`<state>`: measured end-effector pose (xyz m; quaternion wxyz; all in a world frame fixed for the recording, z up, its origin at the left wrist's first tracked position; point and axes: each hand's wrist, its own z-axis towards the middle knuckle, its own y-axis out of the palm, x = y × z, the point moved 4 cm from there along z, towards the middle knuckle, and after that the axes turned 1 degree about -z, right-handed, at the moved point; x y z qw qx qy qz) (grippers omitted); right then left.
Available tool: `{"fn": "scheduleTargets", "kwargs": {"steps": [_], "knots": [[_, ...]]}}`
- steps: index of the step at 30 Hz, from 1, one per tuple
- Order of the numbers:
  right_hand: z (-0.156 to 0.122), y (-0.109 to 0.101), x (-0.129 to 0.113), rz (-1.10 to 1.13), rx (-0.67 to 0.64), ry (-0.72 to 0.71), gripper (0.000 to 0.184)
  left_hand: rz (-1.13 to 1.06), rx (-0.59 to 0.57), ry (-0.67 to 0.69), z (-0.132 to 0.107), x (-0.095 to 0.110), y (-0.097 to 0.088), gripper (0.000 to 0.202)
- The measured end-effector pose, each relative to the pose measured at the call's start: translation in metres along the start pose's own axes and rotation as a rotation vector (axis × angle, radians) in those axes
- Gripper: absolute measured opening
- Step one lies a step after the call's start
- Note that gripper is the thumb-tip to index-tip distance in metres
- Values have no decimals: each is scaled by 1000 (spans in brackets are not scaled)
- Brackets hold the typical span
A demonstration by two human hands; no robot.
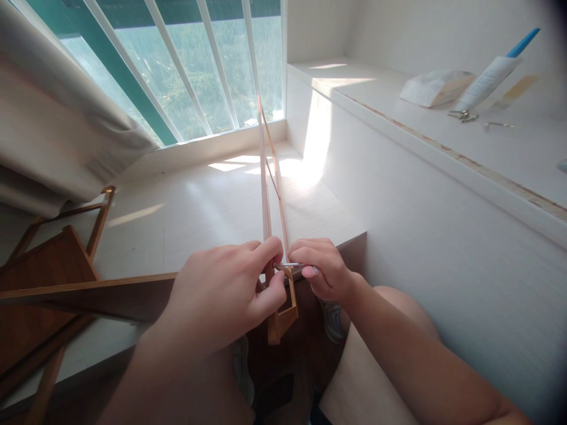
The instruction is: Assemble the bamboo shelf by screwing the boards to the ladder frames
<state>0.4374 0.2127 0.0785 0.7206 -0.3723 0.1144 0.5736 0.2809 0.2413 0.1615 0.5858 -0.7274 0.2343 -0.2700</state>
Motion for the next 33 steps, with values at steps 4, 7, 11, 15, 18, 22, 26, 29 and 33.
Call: {"fn": "scheduleTargets", "kwargs": {"steps": [4, 7, 11, 15, 18, 22, 26, 29, 33], "knots": [[1, -1, -1, 2, -24, -21, 41, -5, 2, 3, 0, 0, 0, 19], [1, -2, -3, -1, -72, -43, 43, -1, 12, 7, -1, 0, 0, 19], [2, -5, -3, -33, -109, -56, 43, 0, 12, 9, -2, -1, 0, 19], [4, -6, -4, -64, -90, -68, 42, 6, 9, 6, -4, -1, 0, 19], [4, -6, -5, -73, -75, -72, 42, 12, 5, 3, -2, -1, 1, 18], [4, -5, -5, -83, -50, -77, 43, 7, 7, 8, 1, 1, 1, 18], [5, -5, -4, -114, -31, -86, 42, 8, -4, 4, 0, 1, 1, 18], [6, -6, -4, -143, -19, -95, 42, 10, -2, 4, -2, 0, 0, 18], [8, -7, -5, -179, -6, -109, 42, 14, 6, 7, -3, 0, 2, 18]]}}
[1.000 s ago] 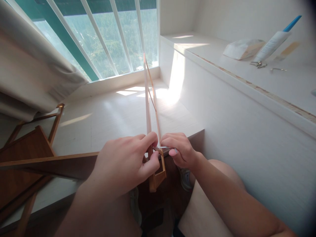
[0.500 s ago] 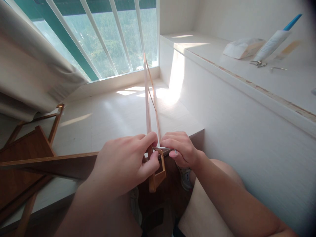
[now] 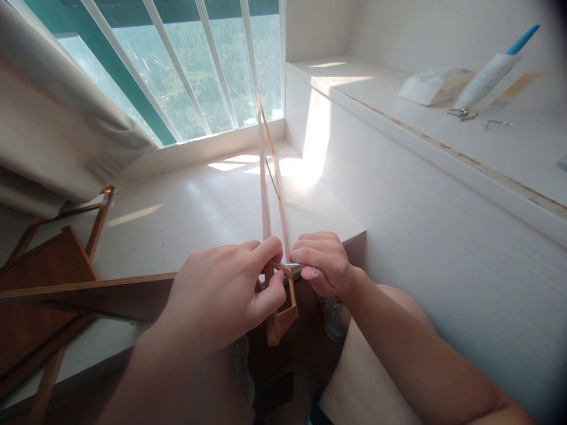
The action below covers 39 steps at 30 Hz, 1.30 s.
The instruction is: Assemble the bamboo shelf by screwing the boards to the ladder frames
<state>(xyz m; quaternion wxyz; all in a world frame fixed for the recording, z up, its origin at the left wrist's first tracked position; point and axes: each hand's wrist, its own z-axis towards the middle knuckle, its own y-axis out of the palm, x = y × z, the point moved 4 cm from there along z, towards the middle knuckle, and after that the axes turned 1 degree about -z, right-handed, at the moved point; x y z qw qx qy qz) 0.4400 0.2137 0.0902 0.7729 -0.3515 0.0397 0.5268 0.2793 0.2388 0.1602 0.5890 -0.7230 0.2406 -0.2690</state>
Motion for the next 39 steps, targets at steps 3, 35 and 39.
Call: {"fn": "scheduleTargets", "kwargs": {"steps": [3, 35, 39], "knots": [[1, -1, -1, -35, 19, -23, 43, 3, -1, 1, 1, 0, 1, 18], [2, -7, -6, -75, 112, -61, 31, -19, 22, 0, 1, 0, 0, 19], [3, -5, -6, -41, 119, -73, 33, -23, 30, -3, 1, 0, 0, 18]]}}
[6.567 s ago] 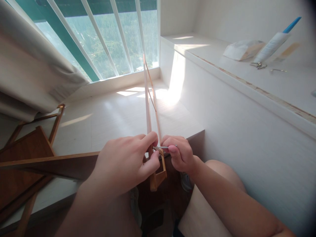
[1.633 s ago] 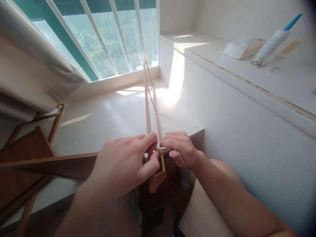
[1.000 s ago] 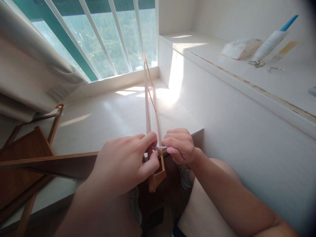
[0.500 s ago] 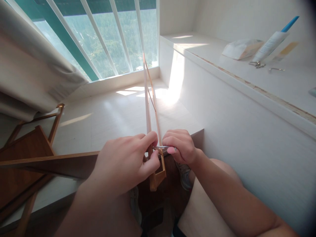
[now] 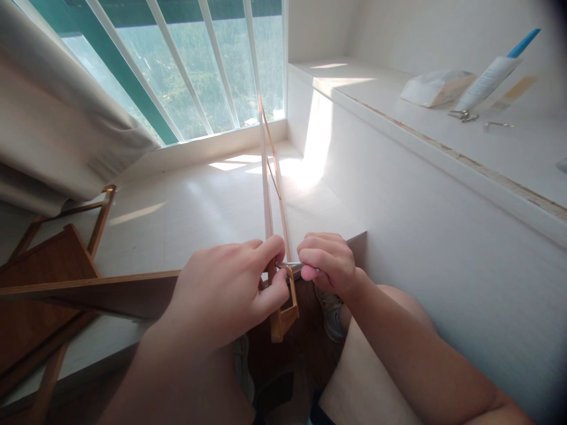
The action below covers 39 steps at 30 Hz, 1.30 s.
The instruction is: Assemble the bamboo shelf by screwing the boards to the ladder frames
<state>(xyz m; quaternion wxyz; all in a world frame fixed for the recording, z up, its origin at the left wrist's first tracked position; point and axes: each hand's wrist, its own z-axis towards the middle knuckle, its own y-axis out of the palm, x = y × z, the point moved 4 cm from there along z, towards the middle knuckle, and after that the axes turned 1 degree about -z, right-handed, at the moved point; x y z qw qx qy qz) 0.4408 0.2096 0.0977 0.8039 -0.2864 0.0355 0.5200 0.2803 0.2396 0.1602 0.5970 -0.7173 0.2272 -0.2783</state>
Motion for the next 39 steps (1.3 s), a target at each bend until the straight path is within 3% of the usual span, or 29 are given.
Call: {"fn": "scheduleTargets", "kwargs": {"steps": [2, 5, 8, 13, 16, 35, 39], "knots": [[-1, 0, 2, 98, 15, 46, 31, 1, 0, 1, 0, 0, 0, 18], [-6, -7, 10, 277, 138, 200, 28, 5, 7, -2, 1, 0, -1, 17], [-9, -14, 13, 275, 213, 293, 28, 4, 5, -5, 1, 1, -2, 16], [-6, -6, 5, 194, 46, 237, 27, 8, 2, -4, -1, 1, -3, 17], [-5, 0, 2, 176, 11, 234, 29, 11, -4, -1, -2, 1, -2, 18], [-17, 6, 1, 166, 41, 239, 27, -94, 48, -24, -4, 3, -2, 27], [-24, 7, 1, 224, 83, 309, 28, -107, 58, -27, -5, 4, -1, 28]]}}
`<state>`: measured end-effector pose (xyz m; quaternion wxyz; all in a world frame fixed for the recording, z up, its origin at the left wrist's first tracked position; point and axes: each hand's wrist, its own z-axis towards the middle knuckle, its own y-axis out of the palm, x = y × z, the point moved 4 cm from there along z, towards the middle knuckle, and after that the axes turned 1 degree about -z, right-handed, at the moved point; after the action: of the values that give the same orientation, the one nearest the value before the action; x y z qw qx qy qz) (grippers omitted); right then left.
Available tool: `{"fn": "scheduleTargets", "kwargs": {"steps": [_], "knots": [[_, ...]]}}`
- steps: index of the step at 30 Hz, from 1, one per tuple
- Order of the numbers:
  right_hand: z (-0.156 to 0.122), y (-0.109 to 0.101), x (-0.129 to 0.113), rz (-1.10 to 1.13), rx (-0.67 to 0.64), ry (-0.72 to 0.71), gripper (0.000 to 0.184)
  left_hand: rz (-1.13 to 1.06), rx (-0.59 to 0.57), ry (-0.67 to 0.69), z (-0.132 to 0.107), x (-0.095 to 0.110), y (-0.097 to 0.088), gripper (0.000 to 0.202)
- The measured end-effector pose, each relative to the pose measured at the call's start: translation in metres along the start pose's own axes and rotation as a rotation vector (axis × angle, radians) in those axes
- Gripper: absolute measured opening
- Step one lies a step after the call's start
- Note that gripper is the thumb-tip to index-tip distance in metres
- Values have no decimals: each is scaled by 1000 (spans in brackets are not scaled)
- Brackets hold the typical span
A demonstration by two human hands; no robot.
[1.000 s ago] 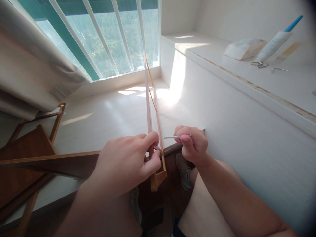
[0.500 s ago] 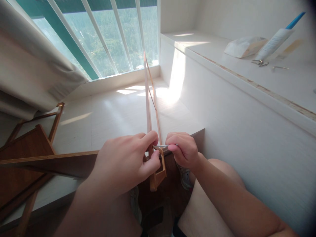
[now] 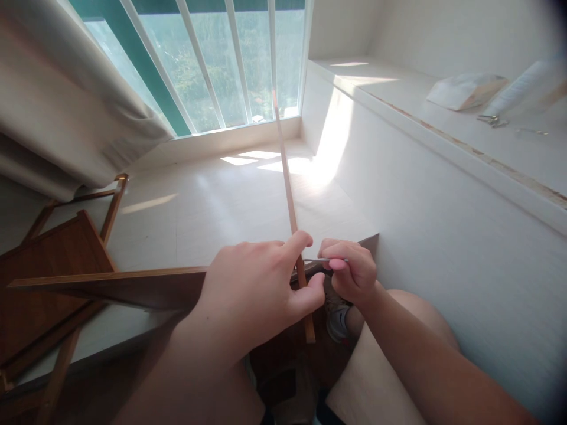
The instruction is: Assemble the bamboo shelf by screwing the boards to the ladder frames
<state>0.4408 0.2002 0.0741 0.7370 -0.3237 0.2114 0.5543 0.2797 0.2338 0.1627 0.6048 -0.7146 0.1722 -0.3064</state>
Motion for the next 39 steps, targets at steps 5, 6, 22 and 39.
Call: {"fn": "scheduleTargets", "kwargs": {"steps": [5, 6, 22, 39], "knots": [[-6, 2, -1, 72, 84, 162, 36, -2, 18, 21, -3, 2, 1, 34], [-5, 2, -1, 86, 101, 191, 38, 2, 20, 27, -3, 2, 1, 34], [-24, 8, -28, 128, 211, 468, 44, 24, 22, 38, -16, 11, 3, 33], [-7, 9, -26, 48, 76, 328, 42, 67, 32, 58, -17, 3, -2, 28]]}}
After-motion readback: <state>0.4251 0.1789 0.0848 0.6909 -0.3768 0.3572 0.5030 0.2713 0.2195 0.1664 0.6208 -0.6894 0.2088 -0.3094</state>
